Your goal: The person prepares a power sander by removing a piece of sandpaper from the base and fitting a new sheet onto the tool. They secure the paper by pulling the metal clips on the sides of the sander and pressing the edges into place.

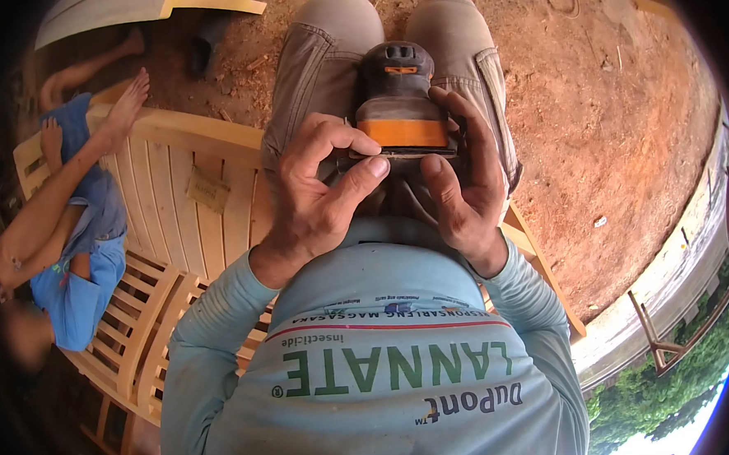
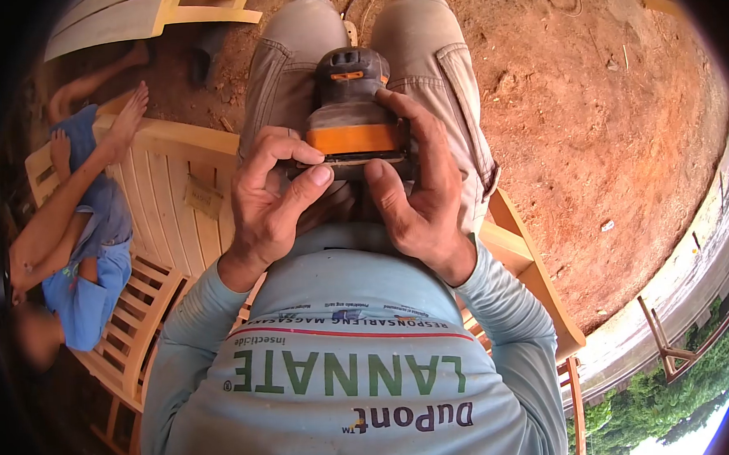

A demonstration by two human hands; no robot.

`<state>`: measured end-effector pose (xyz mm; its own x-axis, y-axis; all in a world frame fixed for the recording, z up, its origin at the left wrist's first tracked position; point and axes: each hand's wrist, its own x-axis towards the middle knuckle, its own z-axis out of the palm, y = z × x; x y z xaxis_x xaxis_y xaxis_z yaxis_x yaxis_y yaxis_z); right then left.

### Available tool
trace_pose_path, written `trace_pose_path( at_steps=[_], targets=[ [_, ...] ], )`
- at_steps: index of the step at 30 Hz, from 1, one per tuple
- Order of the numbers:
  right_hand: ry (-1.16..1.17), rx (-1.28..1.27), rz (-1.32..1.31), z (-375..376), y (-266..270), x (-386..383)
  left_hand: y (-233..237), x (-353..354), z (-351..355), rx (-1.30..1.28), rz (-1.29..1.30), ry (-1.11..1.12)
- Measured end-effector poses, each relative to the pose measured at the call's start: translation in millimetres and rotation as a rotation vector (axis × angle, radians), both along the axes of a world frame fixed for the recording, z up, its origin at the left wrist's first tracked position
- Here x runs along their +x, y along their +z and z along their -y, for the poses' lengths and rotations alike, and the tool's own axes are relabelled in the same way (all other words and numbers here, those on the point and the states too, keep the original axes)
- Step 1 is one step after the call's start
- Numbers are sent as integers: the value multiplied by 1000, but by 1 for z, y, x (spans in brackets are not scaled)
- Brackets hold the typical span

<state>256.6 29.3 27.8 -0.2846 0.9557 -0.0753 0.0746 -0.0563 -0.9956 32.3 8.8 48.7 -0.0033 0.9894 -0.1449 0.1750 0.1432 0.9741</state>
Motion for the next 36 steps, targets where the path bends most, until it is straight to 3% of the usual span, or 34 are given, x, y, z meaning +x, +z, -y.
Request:
trace_pose_path(
  at_steps=[5,8,12,15,18,36],
  targets=[
    [-75,-99,-76,5,0,-1,5,3,7,-17,-13,50],
    [-197,-127,-131,8,1,-6,-1,19,16,8,297,303],
    [-121,-91,-57,7,-2,5,6,-7,24,-249,455,184],
    [-146,-120,-103,5,-1,1,12,-12,20,-301,315,86],
    [-164,-137,-135,7,-2,0,13,0,14,-302,314,186],
    [-184,-96,-136,17,-3,-7,5,-9,22,-315,327,159]
  ],
)
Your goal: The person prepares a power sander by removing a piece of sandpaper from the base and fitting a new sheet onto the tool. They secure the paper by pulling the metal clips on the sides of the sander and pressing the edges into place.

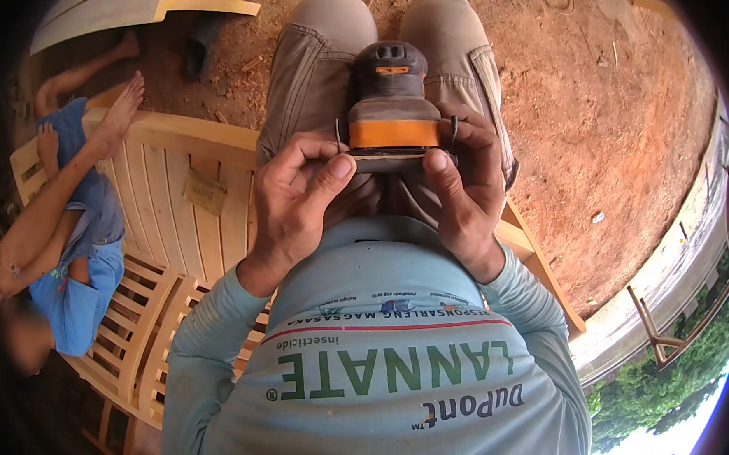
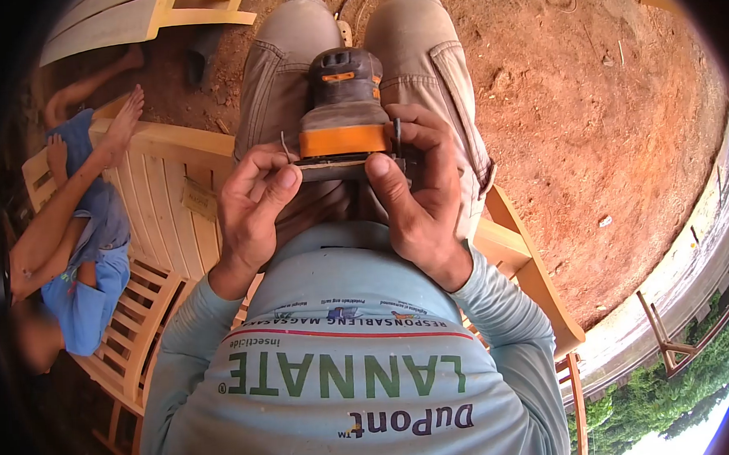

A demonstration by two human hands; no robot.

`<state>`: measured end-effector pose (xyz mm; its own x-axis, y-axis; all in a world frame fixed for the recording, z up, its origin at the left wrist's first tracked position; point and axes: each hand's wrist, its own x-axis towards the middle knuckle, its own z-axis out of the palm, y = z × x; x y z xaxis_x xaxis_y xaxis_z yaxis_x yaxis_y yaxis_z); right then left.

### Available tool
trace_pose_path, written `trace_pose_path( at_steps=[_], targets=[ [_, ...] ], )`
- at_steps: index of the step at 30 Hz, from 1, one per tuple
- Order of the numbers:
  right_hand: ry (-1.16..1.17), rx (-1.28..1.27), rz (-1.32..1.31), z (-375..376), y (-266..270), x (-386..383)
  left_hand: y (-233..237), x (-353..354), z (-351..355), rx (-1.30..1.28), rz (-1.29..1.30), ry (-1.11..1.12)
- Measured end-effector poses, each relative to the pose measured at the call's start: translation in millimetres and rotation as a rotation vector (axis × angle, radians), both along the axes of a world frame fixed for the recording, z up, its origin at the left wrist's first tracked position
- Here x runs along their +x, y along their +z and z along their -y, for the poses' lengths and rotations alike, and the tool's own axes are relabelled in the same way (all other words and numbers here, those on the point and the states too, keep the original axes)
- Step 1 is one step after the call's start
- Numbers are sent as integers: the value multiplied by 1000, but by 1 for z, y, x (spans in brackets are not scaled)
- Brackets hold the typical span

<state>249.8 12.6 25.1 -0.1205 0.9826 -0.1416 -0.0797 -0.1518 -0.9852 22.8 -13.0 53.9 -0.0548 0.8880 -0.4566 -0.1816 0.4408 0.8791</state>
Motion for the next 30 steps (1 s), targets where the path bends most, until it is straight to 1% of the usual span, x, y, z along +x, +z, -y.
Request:
trace_pose_path(
  at_steps=[3,5,8,9,11,12,15,16,18,19,22,27,30],
  targets=[
    [-32,-11,-41,0,-4,-2,8,8,-2,-7,-20,64],
    [-42,-10,-30,-2,-4,0,11,11,2,-28,-56,42],
    [-112,419,464,-7,0,1,9,13,6,-26,-76,22],
    [-56,529,536,-11,7,4,8,13,6,-21,-78,20],
    [63,747,673,-21,24,10,6,12,3,12,-158,-10],
    [63,764,692,-21,28,2,6,11,3,28,-198,-28],
    [251,858,673,-32,22,2,0,12,3,68,-154,44],
    [296,853,664,-39,26,1,-2,12,2,93,-201,22],
    [307,876,621,-45,15,1,-6,9,2,139,-299,-17],
    [313,888,599,-45,10,0,-5,10,3,127,-274,7],
    [324,723,477,-45,7,-2,-3,13,0,109,-216,49],
    [292,734,496,-47,14,-3,3,10,-1,74,-155,12],
    [278,732,495,-46,12,-2,4,21,0,129,-121,129]
  ],
)
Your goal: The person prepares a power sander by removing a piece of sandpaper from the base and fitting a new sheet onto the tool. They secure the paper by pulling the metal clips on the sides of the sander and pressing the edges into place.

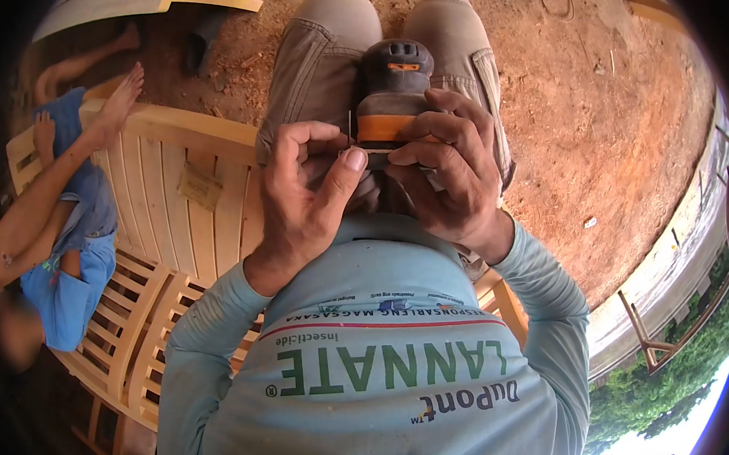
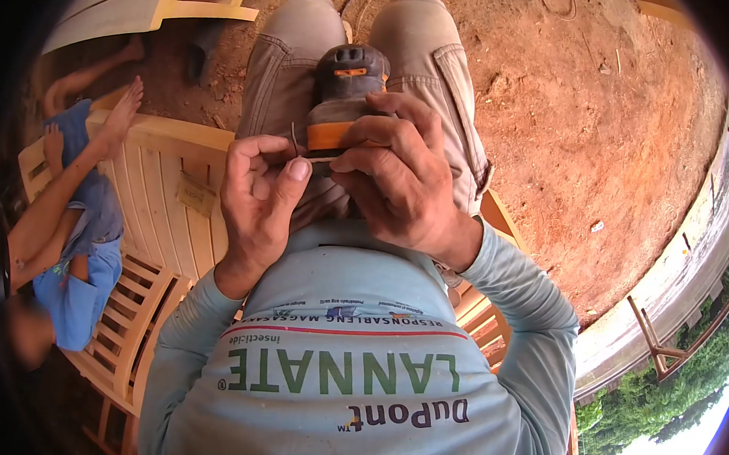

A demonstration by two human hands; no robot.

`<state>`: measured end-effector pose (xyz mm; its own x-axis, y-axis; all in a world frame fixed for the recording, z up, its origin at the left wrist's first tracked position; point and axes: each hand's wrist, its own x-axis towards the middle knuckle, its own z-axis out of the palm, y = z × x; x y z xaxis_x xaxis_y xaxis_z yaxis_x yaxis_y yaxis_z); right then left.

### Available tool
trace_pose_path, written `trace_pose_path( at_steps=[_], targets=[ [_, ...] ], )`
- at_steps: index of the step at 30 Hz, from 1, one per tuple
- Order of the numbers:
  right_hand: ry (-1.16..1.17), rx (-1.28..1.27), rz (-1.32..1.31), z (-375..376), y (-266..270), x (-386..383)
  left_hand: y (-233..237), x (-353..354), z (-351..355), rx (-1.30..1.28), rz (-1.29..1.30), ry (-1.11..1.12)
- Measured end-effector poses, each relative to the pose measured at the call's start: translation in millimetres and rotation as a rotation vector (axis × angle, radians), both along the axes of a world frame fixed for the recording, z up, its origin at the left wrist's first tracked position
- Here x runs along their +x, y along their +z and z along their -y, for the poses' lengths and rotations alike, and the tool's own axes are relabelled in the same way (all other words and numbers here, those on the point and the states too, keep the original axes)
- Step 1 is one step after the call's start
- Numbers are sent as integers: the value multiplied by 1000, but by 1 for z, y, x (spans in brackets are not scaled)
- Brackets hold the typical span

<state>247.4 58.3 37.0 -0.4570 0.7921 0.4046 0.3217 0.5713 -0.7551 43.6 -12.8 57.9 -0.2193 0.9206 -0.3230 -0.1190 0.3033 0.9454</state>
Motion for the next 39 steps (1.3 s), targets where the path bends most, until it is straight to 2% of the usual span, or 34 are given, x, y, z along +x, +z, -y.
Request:
trace_pose_path(
  at_steps=[9,21,24,31,39],
  targets=[
    [25,-22,-45,-2,-6,2,-7,-11,-12,405,-589,-281],
    [94,65,-43,-7,-11,15,3,-7,-18,361,-569,-285],
    [103,64,-35,-7,-10,14,-3,-14,-15,358,-555,-362],
    [136,59,-13,-10,-8,11,-9,-15,-18,383,-574,-325],
    [143,-39,-193,-14,-13,17,-4,-5,-16,252,-534,-301]
  ],
)
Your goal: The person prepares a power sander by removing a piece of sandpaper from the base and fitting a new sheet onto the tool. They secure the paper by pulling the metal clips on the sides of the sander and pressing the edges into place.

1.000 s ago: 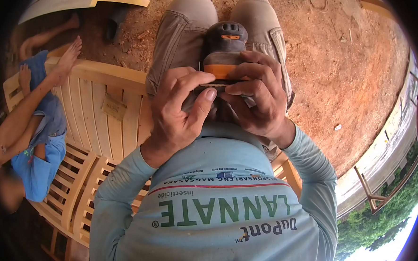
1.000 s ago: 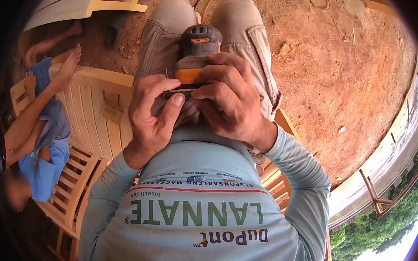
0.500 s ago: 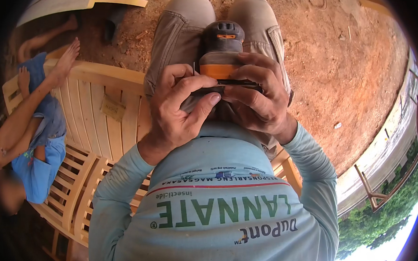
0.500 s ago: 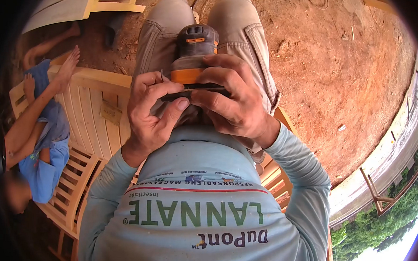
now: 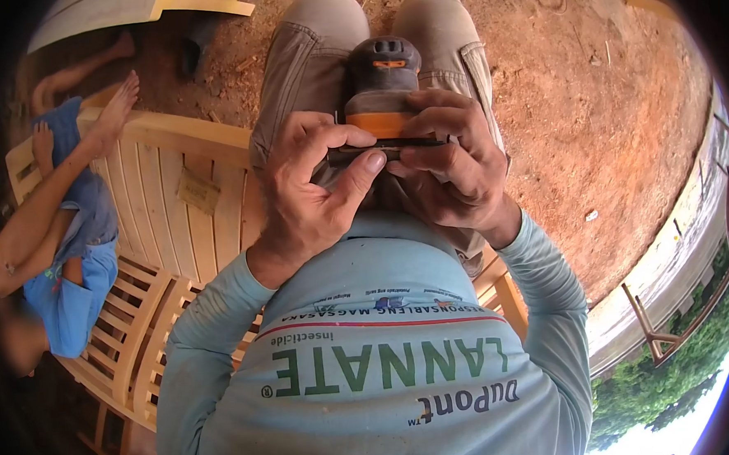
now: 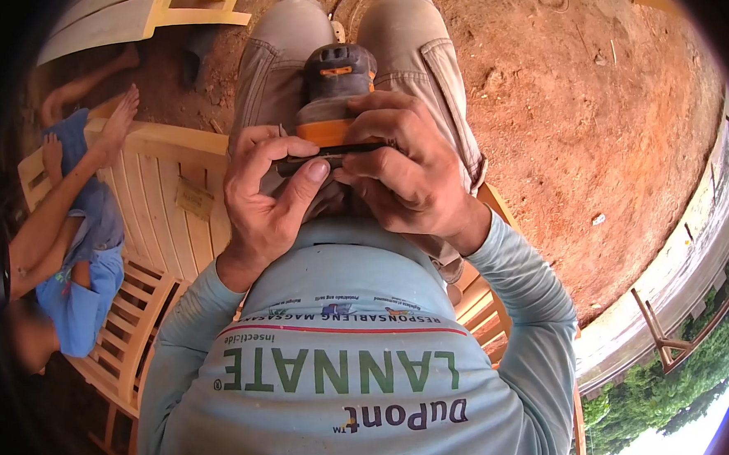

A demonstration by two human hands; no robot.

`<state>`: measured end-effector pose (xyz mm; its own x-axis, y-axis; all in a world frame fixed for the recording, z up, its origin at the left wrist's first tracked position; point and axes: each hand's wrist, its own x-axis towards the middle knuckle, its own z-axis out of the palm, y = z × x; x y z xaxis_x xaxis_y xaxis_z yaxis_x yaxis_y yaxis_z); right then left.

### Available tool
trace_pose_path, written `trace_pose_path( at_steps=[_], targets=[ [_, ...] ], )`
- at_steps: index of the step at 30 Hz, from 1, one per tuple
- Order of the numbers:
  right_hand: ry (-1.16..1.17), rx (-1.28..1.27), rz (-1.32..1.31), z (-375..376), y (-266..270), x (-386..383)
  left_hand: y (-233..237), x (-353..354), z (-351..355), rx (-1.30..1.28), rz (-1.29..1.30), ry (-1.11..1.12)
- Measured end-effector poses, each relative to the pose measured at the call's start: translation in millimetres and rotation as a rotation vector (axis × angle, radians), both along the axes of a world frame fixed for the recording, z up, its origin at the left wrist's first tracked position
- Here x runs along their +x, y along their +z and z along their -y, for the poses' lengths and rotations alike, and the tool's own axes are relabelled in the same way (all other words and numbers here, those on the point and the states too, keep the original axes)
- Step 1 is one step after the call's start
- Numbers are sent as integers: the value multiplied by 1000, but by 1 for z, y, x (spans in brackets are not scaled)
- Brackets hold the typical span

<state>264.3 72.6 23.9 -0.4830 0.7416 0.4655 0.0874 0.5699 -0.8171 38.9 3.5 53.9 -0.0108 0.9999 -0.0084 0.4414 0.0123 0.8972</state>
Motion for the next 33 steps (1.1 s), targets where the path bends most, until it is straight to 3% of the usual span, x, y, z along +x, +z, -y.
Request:
trace_pose_path(
  at_steps=[22,31,33],
  targets=[
    [98,-68,-3,-9,3,6,-2,-3,-7,-19,111,-1],
    [-18,-201,95,5,4,7,0,-9,-9,-92,167,-14],
    [-163,-338,70,13,11,1,3,-6,-8,-93,170,1]
  ],
)
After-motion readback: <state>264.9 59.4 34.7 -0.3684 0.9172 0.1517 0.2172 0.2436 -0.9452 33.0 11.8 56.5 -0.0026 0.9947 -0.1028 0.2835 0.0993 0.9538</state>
